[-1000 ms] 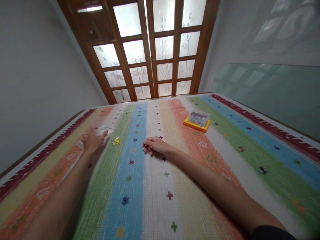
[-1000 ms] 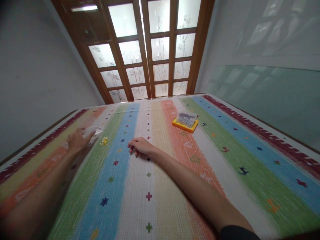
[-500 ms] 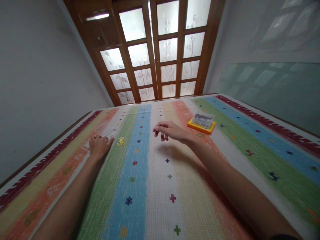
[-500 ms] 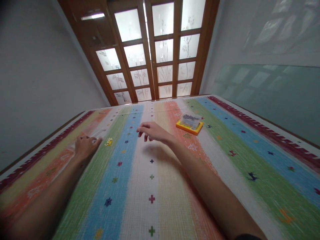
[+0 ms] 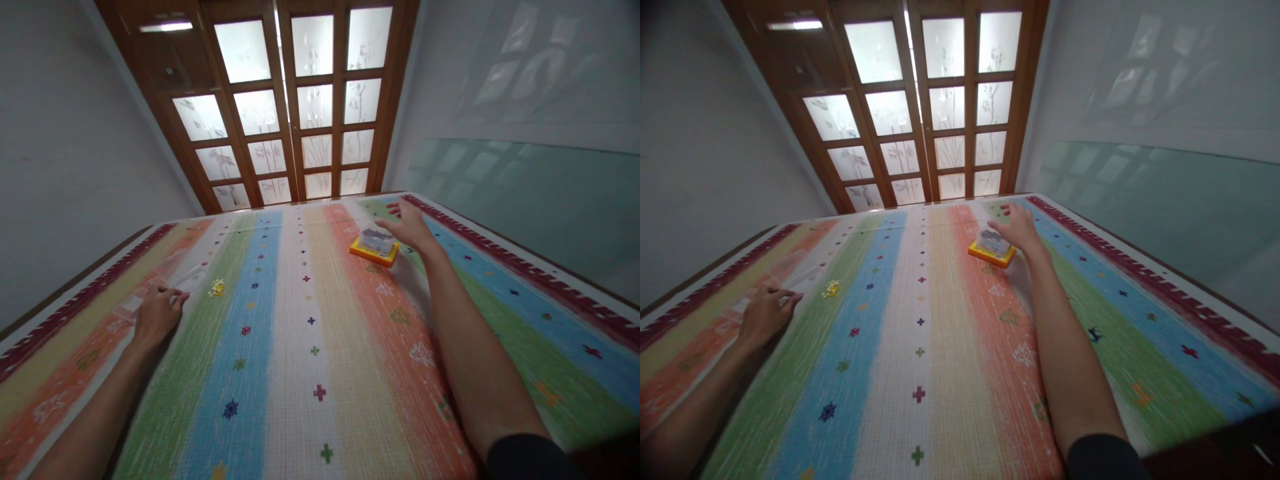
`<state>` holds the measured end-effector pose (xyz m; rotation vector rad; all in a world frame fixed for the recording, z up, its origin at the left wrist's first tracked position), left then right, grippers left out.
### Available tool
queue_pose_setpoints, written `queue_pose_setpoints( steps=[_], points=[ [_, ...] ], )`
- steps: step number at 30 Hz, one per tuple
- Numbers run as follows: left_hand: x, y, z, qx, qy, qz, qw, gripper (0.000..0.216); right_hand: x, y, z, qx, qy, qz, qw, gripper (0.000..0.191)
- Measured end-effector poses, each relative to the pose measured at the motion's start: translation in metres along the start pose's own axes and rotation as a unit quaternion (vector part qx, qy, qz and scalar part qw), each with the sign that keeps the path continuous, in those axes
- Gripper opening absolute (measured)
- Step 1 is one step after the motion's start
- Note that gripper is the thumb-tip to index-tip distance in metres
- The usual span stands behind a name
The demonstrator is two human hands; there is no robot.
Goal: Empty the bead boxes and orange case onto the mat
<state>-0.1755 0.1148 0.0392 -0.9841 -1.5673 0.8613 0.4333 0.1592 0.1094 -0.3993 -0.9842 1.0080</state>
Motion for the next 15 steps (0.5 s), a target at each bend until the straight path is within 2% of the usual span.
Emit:
queue_pose_setpoints(
  steps=[4,7,12,15],
  points=[
    [-0.004,-0.006,-0.001,0.020,-0.017,0.021,0.999,0.033,-0.007,0.017,-0.034,0.018,0.029,0.086,0.996,0.069],
    [-0.006,-0.011,-0.003,0.041,-0.023,0.047,0.998,0.036,-0.013,0.031,-0.042,0.040,0.023,0.137,0.990,0.069],
    [-0.009,-0.015,-0.009,0.073,-0.027,0.088,0.993,0.044,-0.019,0.041,-0.037,0.021,0.044,0.104,0.993,0.054],
    [-0.010,-0.016,-0.011,0.084,-0.034,0.094,0.991,0.044,-0.021,0.041,-0.021,-0.020,0.052,0.067,0.996,0.044]
  ],
)
Point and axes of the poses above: each hand's wrist, its own x-axis towards the middle knuckle, its own y-axis out of the palm, z = x × y, the point moved 4 cm from there along x, towards the middle knuckle, and after that the axes turned 4 degrees about z, right-handed, at the moved point
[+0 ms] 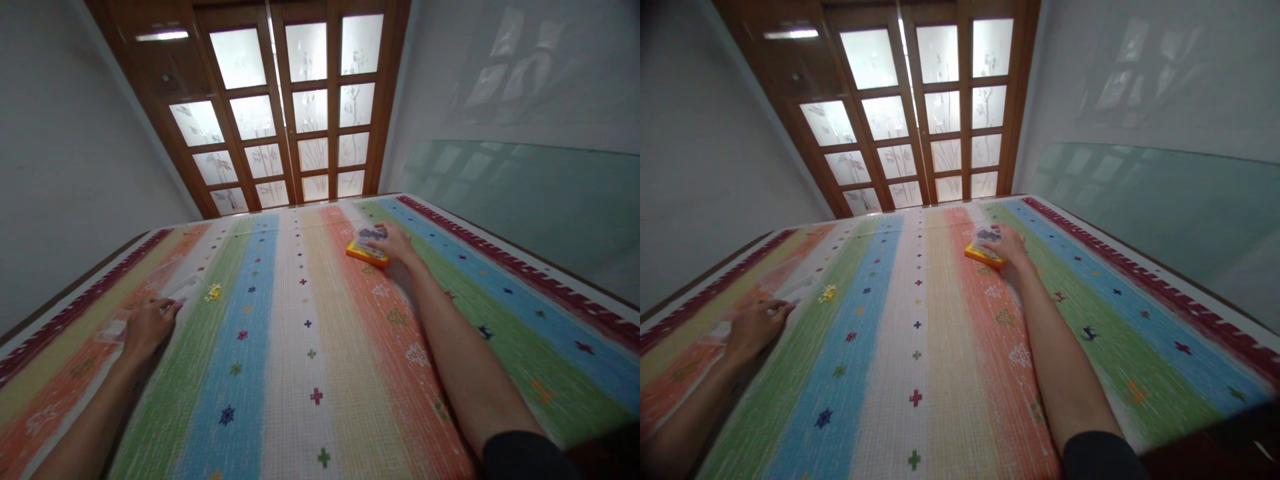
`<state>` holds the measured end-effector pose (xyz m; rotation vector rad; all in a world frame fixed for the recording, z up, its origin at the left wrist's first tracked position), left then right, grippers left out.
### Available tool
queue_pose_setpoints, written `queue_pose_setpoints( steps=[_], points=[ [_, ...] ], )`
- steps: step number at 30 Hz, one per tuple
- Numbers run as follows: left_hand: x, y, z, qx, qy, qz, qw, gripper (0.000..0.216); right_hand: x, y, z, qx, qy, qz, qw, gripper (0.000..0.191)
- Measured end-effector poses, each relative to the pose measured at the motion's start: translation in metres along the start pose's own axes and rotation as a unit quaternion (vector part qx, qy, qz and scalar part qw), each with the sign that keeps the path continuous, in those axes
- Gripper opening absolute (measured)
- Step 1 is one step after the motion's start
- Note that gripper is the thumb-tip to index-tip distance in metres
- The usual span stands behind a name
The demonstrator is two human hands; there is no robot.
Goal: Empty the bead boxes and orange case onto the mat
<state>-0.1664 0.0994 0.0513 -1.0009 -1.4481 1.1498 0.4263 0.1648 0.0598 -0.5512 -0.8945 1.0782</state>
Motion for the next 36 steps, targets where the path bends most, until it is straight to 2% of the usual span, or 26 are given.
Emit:
queue_pose_setpoints(
  steps=[2,5,11,16,22,31,34,36],
  points=[
    [-0.001,0.000,-0.001,0.002,-0.007,-0.002,1.000,0.044,-0.002,-0.002,0.019,-0.032,-0.018,-0.025,0.999,0.044],
    [-0.003,-0.001,-0.003,0.006,-0.018,-0.004,1.000,0.044,-0.006,0.000,0.058,-0.031,-0.085,-0.010,0.996,0.050],
    [-0.007,-0.002,-0.004,0.009,-0.023,-0.008,1.000,0.048,-0.030,0.025,0.136,0.014,-0.236,0.123,0.964,0.058],
    [-0.006,0.002,-0.001,-0.007,-0.016,-0.023,1.000,0.043,-0.065,0.055,0.179,-0.005,-0.337,0.213,0.917,0.059],
    [-0.004,0.006,0.004,-0.027,-0.015,-0.046,0.998,0.042,-0.092,0.075,0.202,-0.006,-0.386,0.260,0.885,0.058],
    [-0.003,0.012,0.010,-0.074,-0.016,-0.073,0.994,0.037,-0.104,0.082,0.209,0.029,-0.382,0.295,0.875,0.060],
    [-0.010,0.001,0.007,-0.092,0.010,-0.128,0.987,0.042,-0.106,0.081,0.212,0.043,-0.388,0.289,0.874,0.061],
    [-0.018,-0.009,-0.002,-0.122,0.065,-0.165,0.976,0.048,-0.107,0.079,0.213,0.057,-0.392,0.280,0.874,0.063]
  ],
)
Point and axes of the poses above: each hand's wrist, its own x-axis towards the middle knuckle, its own y-axis out of the palm, z = x × y, the point moved 4 cm from there along x, towards the middle knuckle, and after that the axes turned 4 degrees about z, right-handed, at the moved point
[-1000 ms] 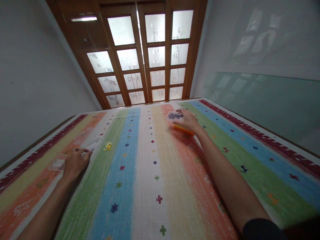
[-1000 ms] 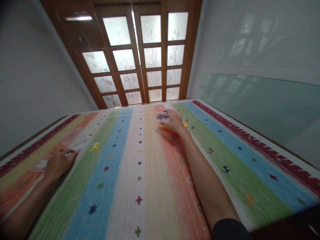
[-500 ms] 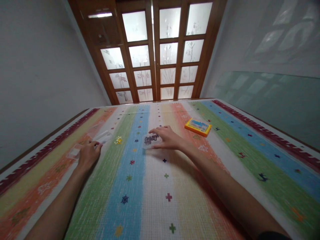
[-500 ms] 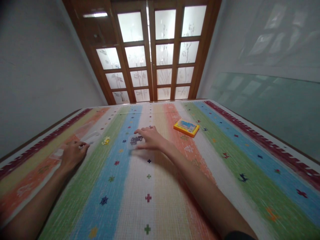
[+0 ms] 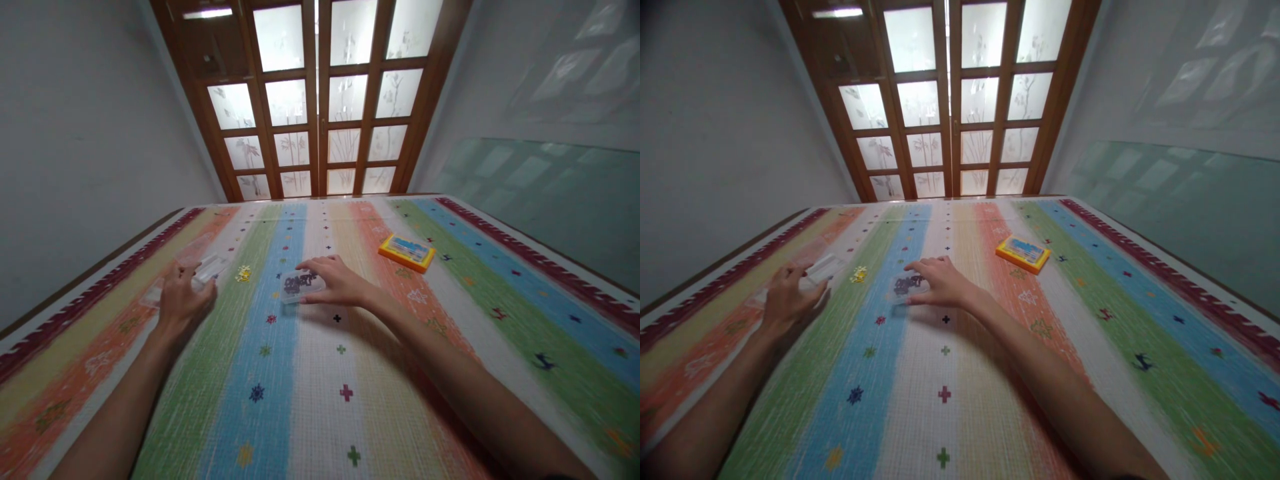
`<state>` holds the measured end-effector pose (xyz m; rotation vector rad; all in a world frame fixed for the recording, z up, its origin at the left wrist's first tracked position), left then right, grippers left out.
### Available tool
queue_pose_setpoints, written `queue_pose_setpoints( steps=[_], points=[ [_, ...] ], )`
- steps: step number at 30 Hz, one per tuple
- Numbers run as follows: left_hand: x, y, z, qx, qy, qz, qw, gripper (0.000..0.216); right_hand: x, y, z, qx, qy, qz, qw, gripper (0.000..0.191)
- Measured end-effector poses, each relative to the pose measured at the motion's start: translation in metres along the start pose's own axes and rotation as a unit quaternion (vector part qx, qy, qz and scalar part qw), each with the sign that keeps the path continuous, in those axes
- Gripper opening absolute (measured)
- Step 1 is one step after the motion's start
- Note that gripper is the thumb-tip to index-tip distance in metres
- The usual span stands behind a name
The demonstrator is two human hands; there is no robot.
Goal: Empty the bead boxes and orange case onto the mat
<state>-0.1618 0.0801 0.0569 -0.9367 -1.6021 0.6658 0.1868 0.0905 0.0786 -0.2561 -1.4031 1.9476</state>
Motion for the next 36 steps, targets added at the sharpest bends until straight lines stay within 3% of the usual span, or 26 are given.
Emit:
queue_pose_setpoints(
  steps=[3,8,11,15,19,24,29,36],
  points=[
    [-0.011,-0.002,-0.032,-0.129,0.100,0.059,0.985,0.067,-0.001,-0.001,0.004,0.022,-0.010,-0.013,1.000,0.066],
    [-0.043,0.021,-0.096,-0.310,0.155,0.208,0.915,0.102,-0.001,0.006,0.010,0.044,-0.030,-0.019,0.998,0.068],
    [-0.055,0.035,-0.116,-0.317,0.129,0.238,0.909,0.087,0.001,0.015,0.015,0.031,-0.051,-0.004,0.998,0.063],
    [-0.059,0.038,-0.122,-0.294,0.151,0.248,0.911,0.069,0.002,0.028,0.018,-0.016,-0.072,0.051,0.996,0.052],
    [-0.059,0.035,-0.122,-0.263,0.171,0.237,0.920,0.063,0.003,0.038,0.020,-0.081,-0.081,0.077,0.990,0.054],
    [-0.060,0.036,-0.125,-0.222,0.180,0.225,0.931,0.056,0.004,0.052,0.035,-0.173,-0.100,0.099,0.975,0.039],
    [-0.061,0.038,-0.129,-0.172,0.187,0.213,0.943,0.045,0.003,0.070,0.054,-0.269,-0.077,0.084,0.956,0.035],
    [-0.058,0.040,-0.127,-0.182,0.177,0.209,0.944,0.042,0.005,0.082,0.061,-0.236,-0.034,0.052,0.970,0.044]
  ],
)
Point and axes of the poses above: each hand's wrist, its own x-axis towards the middle knuckle, its own y-axis out of the palm, z = x × y, the point moved 4 cm from there along x, towards the middle knuckle, and after that the axes turned 4 degrees about z, right-handed, at the moved point
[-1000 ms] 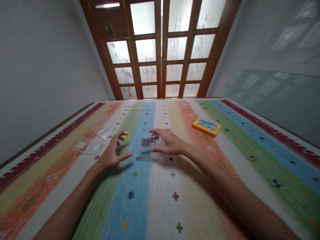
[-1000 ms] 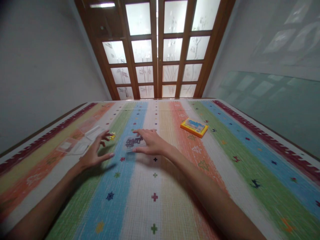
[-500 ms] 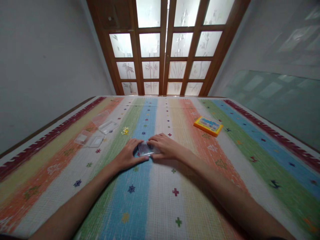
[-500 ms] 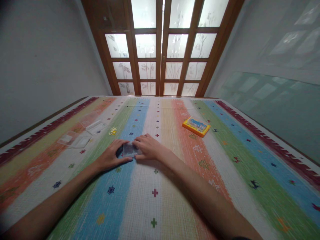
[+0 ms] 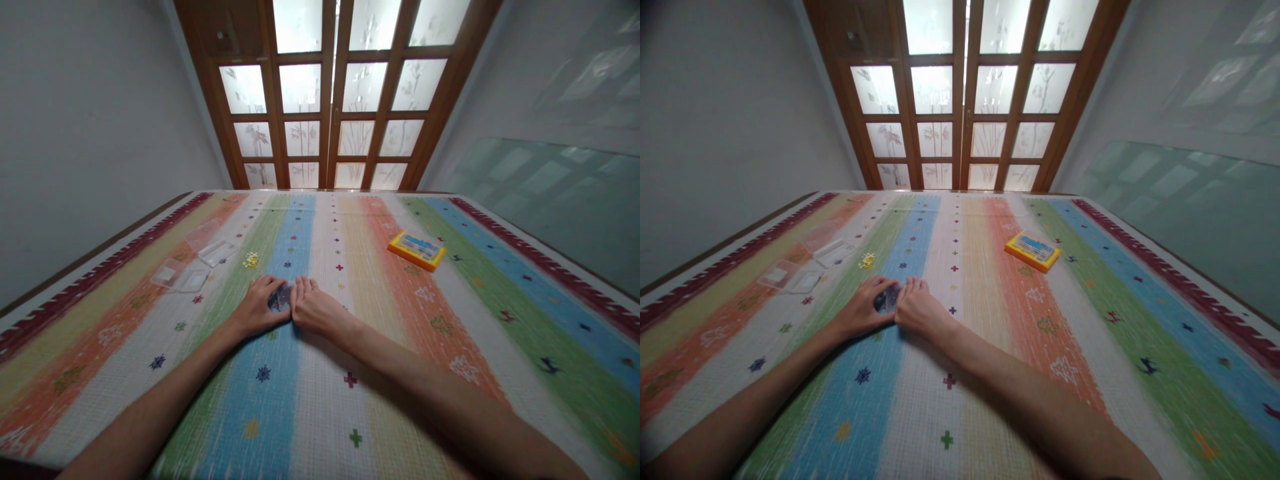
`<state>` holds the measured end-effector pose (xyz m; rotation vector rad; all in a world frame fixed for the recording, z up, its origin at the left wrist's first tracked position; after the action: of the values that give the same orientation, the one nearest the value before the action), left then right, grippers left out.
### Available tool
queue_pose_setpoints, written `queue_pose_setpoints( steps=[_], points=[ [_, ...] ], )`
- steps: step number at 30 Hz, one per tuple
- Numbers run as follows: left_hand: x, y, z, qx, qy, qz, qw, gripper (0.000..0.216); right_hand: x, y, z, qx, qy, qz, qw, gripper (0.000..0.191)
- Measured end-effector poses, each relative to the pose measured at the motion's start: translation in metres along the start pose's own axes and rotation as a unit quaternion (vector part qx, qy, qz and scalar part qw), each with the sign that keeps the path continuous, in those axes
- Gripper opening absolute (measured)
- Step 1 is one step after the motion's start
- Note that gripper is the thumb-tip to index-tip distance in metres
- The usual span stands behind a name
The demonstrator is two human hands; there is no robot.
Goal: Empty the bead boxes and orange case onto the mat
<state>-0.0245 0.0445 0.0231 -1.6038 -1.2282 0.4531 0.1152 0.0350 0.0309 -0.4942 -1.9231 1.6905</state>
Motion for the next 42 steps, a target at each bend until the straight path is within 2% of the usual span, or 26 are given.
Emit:
queue_pose_setpoints(
  steps=[6,9,11,13,16,19,21,23,26,30,34,37,42],
  points=[
    [0.000,-0.004,-0.001,-0.049,0.002,0.004,0.999,0.049,-0.001,-0.019,-0.015,0.015,-0.031,0.033,0.999,0.029],
    [-0.002,-0.004,0.001,-0.098,0.008,0.006,0.995,0.063,-0.003,-0.032,-0.041,0.107,-0.009,0.041,0.993,0.031],
    [-0.004,-0.003,0.002,-0.138,-0.003,0.009,0.990,0.076,-0.006,-0.039,-0.061,0.215,0.026,-0.001,0.976,0.029],
    [-0.005,-0.002,0.003,-0.188,-0.022,0.011,0.982,0.087,-0.008,-0.038,-0.081,0.359,0.070,-0.035,0.930,0.024],
    [-0.006,-0.001,-0.002,-0.271,-0.027,0.018,0.962,0.088,-0.011,-0.025,-0.099,0.555,0.150,-0.031,0.818,0.022],
    [-0.007,0.000,-0.008,-0.342,-0.017,0.052,0.938,0.082,-0.012,-0.012,-0.103,0.668,0.211,-0.009,0.714,0.022],
    [-0.007,0.000,-0.010,-0.371,-0.021,0.081,0.925,0.081,-0.011,-0.007,-0.100,0.712,0.226,0.000,0.665,0.024],
    [-0.008,0.000,-0.010,-0.390,-0.030,0.107,0.914,0.083,-0.008,-0.006,-0.095,0.733,0.229,0.004,0.640,0.025],
    [-0.010,-0.001,-0.008,-0.416,-0.045,0.127,0.900,0.088,-0.004,-0.003,-0.088,0.743,0.230,0.007,0.629,0.024],
    [-0.007,-0.007,0.001,-0.425,-0.065,0.096,0.898,0.090,-0.002,0.003,-0.090,0.744,0.254,-0.041,0.616,0.023],
    [-0.001,-0.024,0.023,-0.378,-0.105,-0.006,0.920,0.093,-0.003,0.014,-0.097,0.740,0.266,-0.082,0.612,0.028],
    [-0.001,-0.042,0.046,-0.333,-0.143,-0.107,0.926,0.090,-0.001,0.023,-0.097,0.747,0.258,-0.062,0.610,0.028],
    [-0.007,-0.065,0.082,-0.271,-0.187,-0.247,0.911,0.090,0.003,0.029,-0.093,0.738,0.252,-0.023,0.626,0.033]
  ],
)
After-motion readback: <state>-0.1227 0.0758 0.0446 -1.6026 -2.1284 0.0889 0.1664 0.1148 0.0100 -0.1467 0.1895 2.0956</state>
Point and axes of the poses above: each hand's wrist, its own x-axis towards the middle knuckle, its own y-axis out of the palm, z = x × y, the point moved 4 cm from there along x, towards the middle knuckle, and after that the axes turned 4 degrees about z, right-handed, at the moved point
